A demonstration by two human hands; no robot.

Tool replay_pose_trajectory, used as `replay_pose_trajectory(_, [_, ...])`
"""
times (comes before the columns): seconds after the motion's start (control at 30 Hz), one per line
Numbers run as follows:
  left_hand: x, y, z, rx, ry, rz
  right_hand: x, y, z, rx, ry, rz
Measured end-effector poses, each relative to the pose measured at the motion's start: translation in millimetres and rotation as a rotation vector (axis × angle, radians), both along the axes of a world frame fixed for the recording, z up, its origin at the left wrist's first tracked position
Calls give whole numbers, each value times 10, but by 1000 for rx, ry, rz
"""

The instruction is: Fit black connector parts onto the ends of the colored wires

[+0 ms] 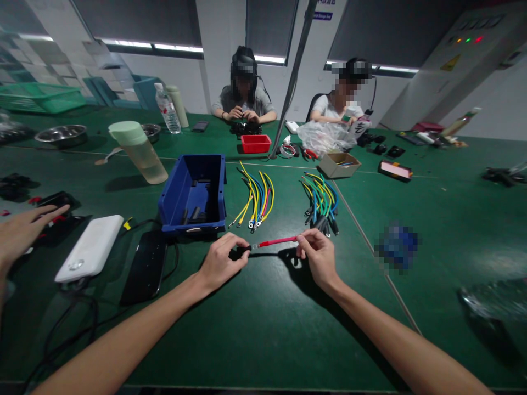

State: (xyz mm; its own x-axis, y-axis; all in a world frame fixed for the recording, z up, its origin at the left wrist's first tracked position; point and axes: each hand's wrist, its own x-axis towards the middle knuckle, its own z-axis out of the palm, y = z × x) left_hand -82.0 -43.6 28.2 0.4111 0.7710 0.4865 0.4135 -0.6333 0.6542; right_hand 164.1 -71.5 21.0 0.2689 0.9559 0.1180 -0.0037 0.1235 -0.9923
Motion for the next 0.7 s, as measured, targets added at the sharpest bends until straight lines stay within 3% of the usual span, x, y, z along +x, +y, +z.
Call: replay_pose_trajectory(0.7, [5, -1, -15, 23, 15, -29, 8, -1, -22, 3, 2, 20])
